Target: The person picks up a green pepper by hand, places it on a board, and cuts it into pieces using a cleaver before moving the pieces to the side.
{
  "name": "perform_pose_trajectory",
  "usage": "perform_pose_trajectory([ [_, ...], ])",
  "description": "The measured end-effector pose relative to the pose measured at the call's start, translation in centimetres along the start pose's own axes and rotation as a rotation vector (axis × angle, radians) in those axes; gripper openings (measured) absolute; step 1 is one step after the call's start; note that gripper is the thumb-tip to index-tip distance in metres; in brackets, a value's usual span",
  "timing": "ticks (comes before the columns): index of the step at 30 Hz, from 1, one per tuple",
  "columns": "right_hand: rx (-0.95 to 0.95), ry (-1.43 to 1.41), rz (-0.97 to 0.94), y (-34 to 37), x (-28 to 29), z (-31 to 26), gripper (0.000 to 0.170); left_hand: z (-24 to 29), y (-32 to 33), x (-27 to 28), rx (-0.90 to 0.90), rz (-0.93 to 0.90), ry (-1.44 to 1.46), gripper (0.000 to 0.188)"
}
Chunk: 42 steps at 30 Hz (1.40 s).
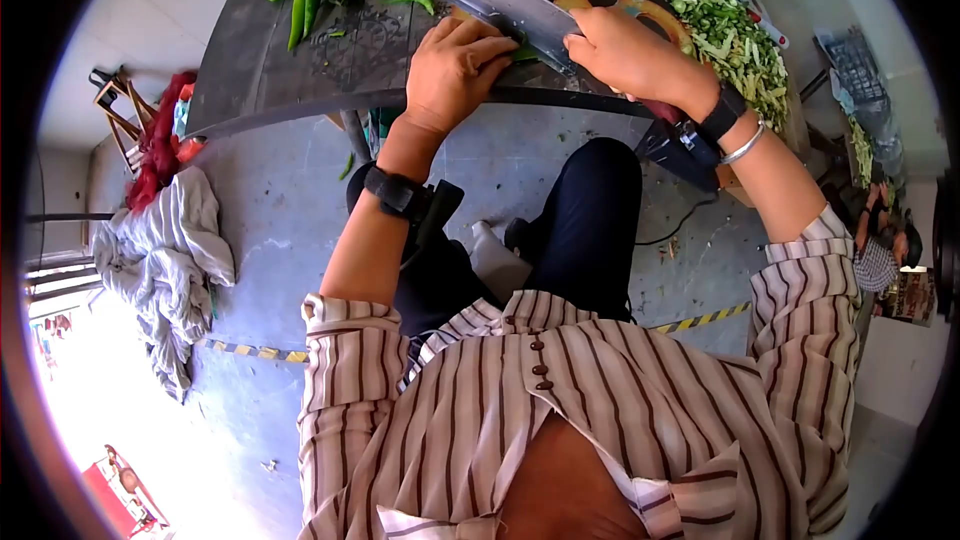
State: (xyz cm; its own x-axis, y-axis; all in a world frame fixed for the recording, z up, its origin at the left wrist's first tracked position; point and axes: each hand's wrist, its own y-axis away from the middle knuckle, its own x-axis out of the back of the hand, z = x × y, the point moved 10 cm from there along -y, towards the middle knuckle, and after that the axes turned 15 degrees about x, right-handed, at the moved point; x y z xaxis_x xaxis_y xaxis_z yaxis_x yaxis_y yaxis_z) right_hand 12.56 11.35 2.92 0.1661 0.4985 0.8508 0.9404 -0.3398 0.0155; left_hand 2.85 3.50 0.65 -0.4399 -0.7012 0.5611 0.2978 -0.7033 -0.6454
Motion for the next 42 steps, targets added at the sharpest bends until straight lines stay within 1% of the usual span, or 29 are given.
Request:
perform_pose_trajectory([
  [2,-0.021,0.009,-0.028,-0.2,0.0,-0.1,0.022,0.3,0.0,0.1,-0.023,0.010,-0.002,0.012],
  [4,0.021,0.112,-0.074,-0.6,0.0,-0.4,0.023,0.3,-0.1,0.1,-0.031,0.007,-0.001,0.012],
  [5,0.015,0.106,-0.078,-0.8,0.1,-0.4,0.023,0.4,-0.1,0.1,-0.040,0.010,0.000,0.011],
  [9,-0.001,0.106,-0.068,-1.8,-0.3,-0.2,0.024,0.3,0.0,0.0,-0.024,0.000,0.005,0.010],
  [11,0.038,0.097,-0.040,-2.5,-0.6,-0.1,0.023,0.3,-0.1,-0.1,-0.029,0.010,0.003,0.010],
  [12,0.006,0.066,-0.050,-2.5,-0.8,0.5,0.023,0.3,-0.1,-0.1,-0.043,0.009,0.000,0.010],
  [14,0.018,0.043,0.011,-2.2,-1.3,0.9,0.023,0.2,-0.2,-0.2,-0.020,0.004,0.019,0.011],
  [15,0.030,0.019,0.056,-2.2,-1.0,0.6,0.023,0.3,-0.5,-0.1,-0.038,0.013,0.022,0.011],
  [16,-0.016,0.006,0.026,-2.3,-1.1,1.0,0.023,0.1,-0.5,-0.2,-0.027,-0.008,0.025,0.012],
  [17,-0.017,0.005,0.036,-2.4,-1.1,1.0,0.023,0.0,-0.4,-0.4,-0.013,-0.038,0.027,0.014],
  [19,0.004,0.023,0.034,-2.8,-1.2,0.4,0.024,0.0,-0.5,-0.2,-0.009,-0.043,0.025,0.014],
  [21,0.013,0.048,0.070,-3.1,-1.3,0.4,0.021,-0.3,-0.4,-0.2,0.019,-0.046,0.045,0.015],
  [23,0.137,0.182,-0.033,-4.2,-2.6,0.2,0.024,-0.1,-0.2,-0.2,0.008,-0.052,0.045,0.016],
  [24,0.072,0.069,0.018,-3.9,-2.2,0.1,0.024,0.0,-0.4,-0.1,0.003,-0.050,0.048,0.016],
  [25,0.083,0.074,0.026,-4.3,-2.0,0.4,0.024,-0.4,-0.8,-0.5,-0.005,-0.042,0.040,0.016],
  [27,0.076,0.042,0.142,-4.0,-1.2,0.4,0.020,-0.7,-0.8,-0.7,0.023,-0.064,0.055,0.016],
  [28,0.018,-0.028,0.106,-3.9,-1.5,1.3,0.022,-0.9,-0.8,-0.6,0.027,-0.051,0.062,0.016],
  [29,-0.015,-0.078,0.161,-3.9,-1.2,1.8,0.025,-1.0,-0.7,-0.6,0.022,-0.029,0.064,0.016],
  [31,-0.012,-0.096,0.104,-4.2,-1.1,3.0,0.024,-1.3,-0.9,-0.6,0.049,-0.025,0.061,0.011],
  [32,-0.025,-0.110,0.164,-3.8,-0.2,3.6,0.024,-1.5,-0.8,-0.7,0.069,-0.046,0.071,0.011],
  [33,-0.039,-0.126,0.219,-3.3,0.8,3.8,0.023,-1.7,-0.9,-0.5,0.075,-0.029,0.074,0.011],
  [35,-0.135,-0.173,0.283,-2.2,2.2,5.7,0.021,-1.9,-0.8,-0.8,0.046,-0.025,0.068,0.012],
  [39,-0.040,-0.303,0.411,1.1,5.0,6.1,0.023,-1.3,-0.7,-0.5,0.030,-0.029,0.080,0.016],
  [40,-0.041,-0.385,0.430,2.1,4.9,6.4,0.022,-1.4,-0.7,-0.5,0.039,-0.037,0.080,0.016],
  [41,-0.064,-0.469,0.442,3.2,4.5,6.7,0.017,-1.5,-0.6,-0.6,0.050,-0.044,0.079,0.016],
  [42,-0.112,-0.531,0.487,4.5,4.0,6.7,0.016,-1.5,-0.6,-0.5,0.047,-0.043,0.082,0.016],
])
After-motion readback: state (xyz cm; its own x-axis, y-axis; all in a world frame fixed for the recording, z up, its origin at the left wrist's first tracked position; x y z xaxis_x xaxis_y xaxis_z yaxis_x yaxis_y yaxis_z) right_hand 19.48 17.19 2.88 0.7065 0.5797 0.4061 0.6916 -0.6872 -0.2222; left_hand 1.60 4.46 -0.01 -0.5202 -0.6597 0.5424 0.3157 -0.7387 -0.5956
